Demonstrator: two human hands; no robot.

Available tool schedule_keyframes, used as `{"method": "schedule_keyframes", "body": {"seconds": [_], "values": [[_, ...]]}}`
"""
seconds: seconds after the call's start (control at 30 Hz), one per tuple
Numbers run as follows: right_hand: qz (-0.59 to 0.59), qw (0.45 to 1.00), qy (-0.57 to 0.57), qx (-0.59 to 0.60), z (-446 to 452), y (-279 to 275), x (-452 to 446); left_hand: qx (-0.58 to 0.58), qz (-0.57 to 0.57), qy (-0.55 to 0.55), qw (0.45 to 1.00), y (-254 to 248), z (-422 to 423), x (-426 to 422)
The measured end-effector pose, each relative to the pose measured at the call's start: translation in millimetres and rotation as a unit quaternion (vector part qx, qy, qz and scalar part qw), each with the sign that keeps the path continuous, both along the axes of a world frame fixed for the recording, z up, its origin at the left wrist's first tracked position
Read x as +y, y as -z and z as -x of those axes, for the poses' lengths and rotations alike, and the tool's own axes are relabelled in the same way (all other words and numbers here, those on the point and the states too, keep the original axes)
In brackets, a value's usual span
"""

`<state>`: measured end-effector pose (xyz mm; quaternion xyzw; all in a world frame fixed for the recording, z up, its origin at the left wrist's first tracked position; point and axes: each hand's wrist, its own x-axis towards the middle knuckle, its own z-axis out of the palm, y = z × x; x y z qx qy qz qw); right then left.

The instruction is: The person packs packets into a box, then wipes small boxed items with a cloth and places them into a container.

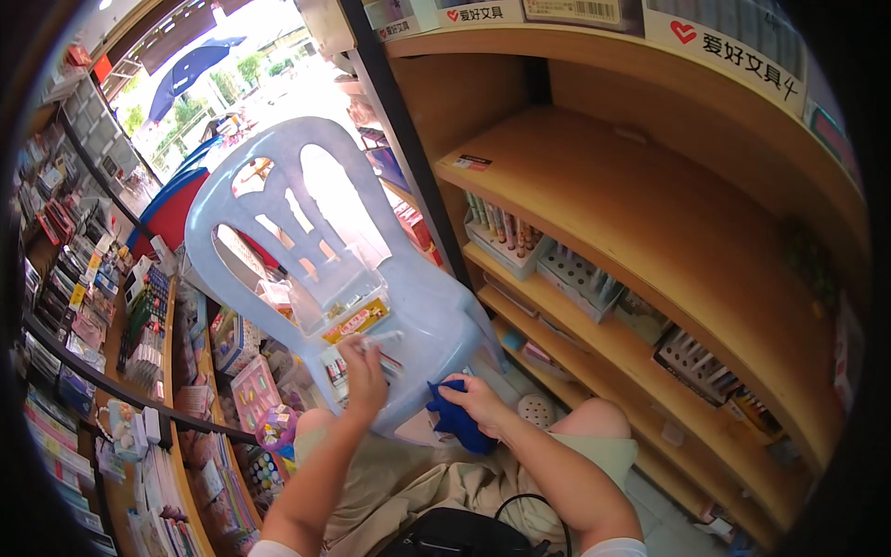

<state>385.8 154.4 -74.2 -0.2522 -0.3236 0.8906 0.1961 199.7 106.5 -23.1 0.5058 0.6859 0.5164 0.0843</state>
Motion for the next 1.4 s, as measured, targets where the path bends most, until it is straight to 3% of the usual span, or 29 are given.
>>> {"method": "schedule_keyframes", "body": {"seconds": [0.1, 0.17, 0.27, 0.37, 0.47, 0.57, 0.63, 0.7, 0.73, 0.83, 0.87, 0.97, 1.1, 1.27, 1.4], "values": [[0.002, 0.999, 0.036, -0.004, 1, 0, 2, 0.051, -0.026, -0.047, 0.997, -18, 54, 28], [-0.007, 0.999, 0.034, -0.008, 0, -7, 2, 0.095, 0.015, -0.112, 0.989, -39, 82, 40], [-0.017, 1.0, 0.026, -0.004, 0, -5, 3, 0.215, 0.006, -0.149, 0.965, -16, 146, 56], [-0.019, 1.0, 0.015, -0.006, -1, -3, 5, 0.317, 0.07, -0.1, 0.941, -7, 158, 45], [-0.002, 1.0, 0.018, 0.003, 0, -4, 5, 0.354, 0.018, -0.068, 0.933, -20, 126, 27], [0.008, 0.997, 0.043, 0.063, -7, -6, 11, 0.238, 0.094, 0.049, 0.965, -16, 103, 8], [0.011, 0.985, 0.077, 0.154, -18, -18, 18, 0.254, 0.169, 0.08, 0.949, -10, 96, 1], [0.16, 0.937, 0.147, 0.275, -29, -26, 31, 0.285, 0.229, 0.089, 0.927, 3, 99, -8], [0.162, 0.957, 0.16, 0.18, -28, -38, 27, 0.311, 0.25, 0.084, 0.913, 15, 105, -7], [0.21, 0.961, 0.18, 0.01, -4, 35, 16, 0.376, 0.341, 0.064, 0.859, 24, 106, -4], [0.22, 0.96, 0.176, 0.002, 1, 34, 10, 0.392, 0.378, 0.053, 0.837, 25, 105, -3], [0.193, 0.971, 0.084, 0.116, -13, 2, 13, 0.399, 0.392, 0.027, 0.829, 36, 108, -1], [0.201, 0.952, 0.128, 0.193, -28, -19, 25, 0.391, 0.418, 0.001, 0.82, 36, 106, 3], [0.187, 0.97, 0.09, 0.128, -7, 17, 15, 0.399, 0.414, -0.025, 0.818, 41, 103, 10], [0.186, 0.97, 0.038, 0.15, -13, 3, 16, 0.353, 0.398, -0.029, 0.846, 35, 106, 13]]}}
